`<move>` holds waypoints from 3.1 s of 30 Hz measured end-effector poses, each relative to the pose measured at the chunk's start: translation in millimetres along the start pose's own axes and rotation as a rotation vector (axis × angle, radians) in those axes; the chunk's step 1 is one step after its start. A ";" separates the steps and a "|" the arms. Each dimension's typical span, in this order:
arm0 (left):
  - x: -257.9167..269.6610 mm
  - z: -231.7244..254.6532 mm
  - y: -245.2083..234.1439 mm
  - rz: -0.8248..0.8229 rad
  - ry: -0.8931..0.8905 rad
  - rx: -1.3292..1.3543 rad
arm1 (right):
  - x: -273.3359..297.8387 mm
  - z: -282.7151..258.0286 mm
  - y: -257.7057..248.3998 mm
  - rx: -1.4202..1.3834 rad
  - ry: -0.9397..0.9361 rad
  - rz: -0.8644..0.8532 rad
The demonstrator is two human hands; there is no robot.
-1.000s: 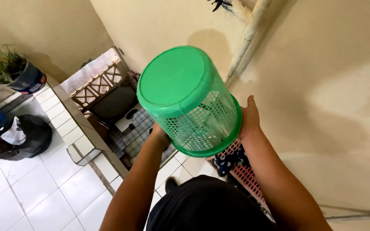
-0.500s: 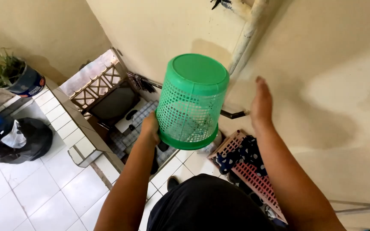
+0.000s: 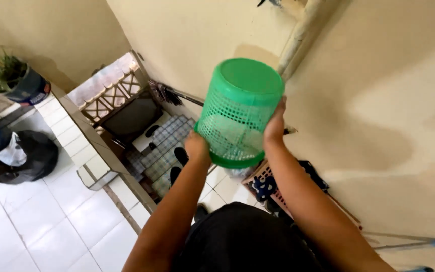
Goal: Wiping a green plastic basket with a cloth.
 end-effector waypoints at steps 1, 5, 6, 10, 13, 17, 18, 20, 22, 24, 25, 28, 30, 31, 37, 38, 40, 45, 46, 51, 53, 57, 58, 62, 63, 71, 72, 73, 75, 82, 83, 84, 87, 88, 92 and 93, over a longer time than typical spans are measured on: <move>-7.9 -14.3 -2.8 0.011 -0.015 0.007 | 2.0 -16.4 3.4 0.015 0.011 -0.006; 13.6 31.0 -24.9 0.123 0.293 -0.224 | -17.3 -74.3 11.6 0.127 -0.015 -0.055; 35.9 64.4 -30.9 0.123 0.428 -0.266 | -26.7 -97.6 5.9 0.316 -0.168 0.051; 92.1 125.0 -45.5 0.075 0.651 -0.401 | 58.1 -178.5 48.8 0.490 -0.765 0.045; 106.7 122.1 -22.5 -0.016 0.854 -0.657 | 105.4 -152.8 76.8 0.373 -1.019 -0.133; 126.0 111.4 -12.5 -0.062 1.030 -0.812 | 111.0 -64.1 81.3 1.154 -0.880 -0.410; 122.6 119.1 -15.7 -0.042 1.050 -0.830 | 104.0 -59.2 80.2 1.204 -0.852 -0.414; 120.1 131.4 -23.9 -0.053 0.972 -0.779 | 104.0 -66.4 82.0 1.208 -0.881 -0.377; 119.8 130.4 -24.9 -0.075 0.882 -0.732 | 99.1 -66.7 74.2 1.223 -0.896 -0.337; 116.4 130.5 -22.0 -0.109 0.756 -0.607 | 82.8 -55.5 72.5 1.232 -0.786 -0.401; 107.6 116.2 -26.4 -0.108 0.749 -0.610 | 75.4 -57.2 60.7 1.234 -0.779 -0.404; 61.1 83.4 -50.3 -0.050 0.542 -0.579 | 36.1 -65.3 37.5 0.696 -0.402 -0.513; 30.3 56.6 -73.1 0.000 0.450 -0.510 | 12.7 -97.8 8.2 0.649 -0.497 -0.277; 23.5 55.5 -75.6 -0.007 0.449 -0.513 | 17.2 -110.0 11.9 0.652 -0.496 -0.269; 30.8 66.1 -62.2 -0.232 0.487 -0.400 | 53.7 -111.3 18.6 0.781 -0.922 0.005; 27.1 66.1 -61.9 -0.216 0.520 -0.449 | 48.5 -100.1 14.9 0.827 -0.940 -0.005; 18.0 74.6 -66.8 -0.191 0.562 -0.496 | 44.2 -99.8 17.9 0.861 -0.962 -0.020; 9.6 63.5 -68.3 -0.066 0.632 -0.551 | 49.5 -91.8 18.2 0.632 -0.878 -0.056; 12.9 66.0 -68.6 -0.071 0.632 -0.552 | 54.5 -86.4 17.7 0.635 -0.877 -0.051; 18.8 90.3 -68.2 -0.105 0.662 -0.538 | 71.1 -86.2 22.7 0.552 -0.798 -0.156; 34.2 100.1 -73.6 -0.057 0.680 -0.640 | 73.5 -85.8 17.3 0.549 -0.774 -0.134; 74.1 122.7 -46.3 -0.073 0.773 -0.832 | 59.4 -72.8 -0.6 0.592 -0.732 -0.044; 61.3 112.0 -47.3 -0.070 0.772 -0.832 | 58.8 -72.1 -0.9 0.590 -0.731 -0.047; 51.3 107.2 -45.1 -0.135 0.731 -0.755 | 52.9 -74.7 6.0 0.544 -0.734 -0.097; 62.5 113.6 -45.9 -0.120 0.723 -0.795 | 55.6 -78.0 6.9 0.536 -0.743 -0.116; 6.8 82.3 -55.1 -0.152 0.694 -0.822 | 58.7 -75.5 6.4 0.628 -0.752 -0.194; 20.9 87.8 -56.5 -0.162 0.655 -0.833 | 64.2 -78.1 7.5 0.651 -0.769 -0.230; 22.3 87.4 -57.6 -0.171 0.654 -0.834 | 64.6 -77.7 2.8 0.656 -0.768 -0.223; 19.5 86.9 -60.3 -0.043 0.674 -0.941 | 54.1 -67.0 -2.6 0.721 -0.672 -0.299; -22.3 19.2 -60.8 -0.088 0.136 -0.167 | 110.3 9.9 -3.7 0.942 -0.498 -0.417; -14.9 1.4 -53.9 -0.091 -0.085 0.082 | 115.9 23.7 -13.5 0.974 -0.553 -0.317; -5.2 -14.1 -46.5 -0.091 -0.303 0.328 | 123.9 38.7 -21.5 1.000 -0.607 -0.215; 16.9 -28.7 -32.0 -0.291 -0.375 0.388 | 133.8 29.2 -26.2 0.532 0.210 -0.044; 25.7 -22.5 -32.5 -0.301 -0.379 0.379 | 121.1 44.6 -39.1 0.529 0.209 -0.030; 34.5 -18.0 -20.3 -0.512 -0.388 0.279 | 101.6 90.1 -48.6 -0.325 0.770 -0.199; 28.5 -17.3 -20.1 -0.573 -0.357 0.237 | 96.7 82.9 -44.4 -0.428 0.740 -0.191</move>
Point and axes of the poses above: each hand's wrist, its own x-axis away from the middle knuckle, its own y-axis out of the palm, z = x × y, the point moved 6 cm from there along -x, towards the middle knuckle, and after that the axes turned 1 degree about x, right-handed, at the moved point
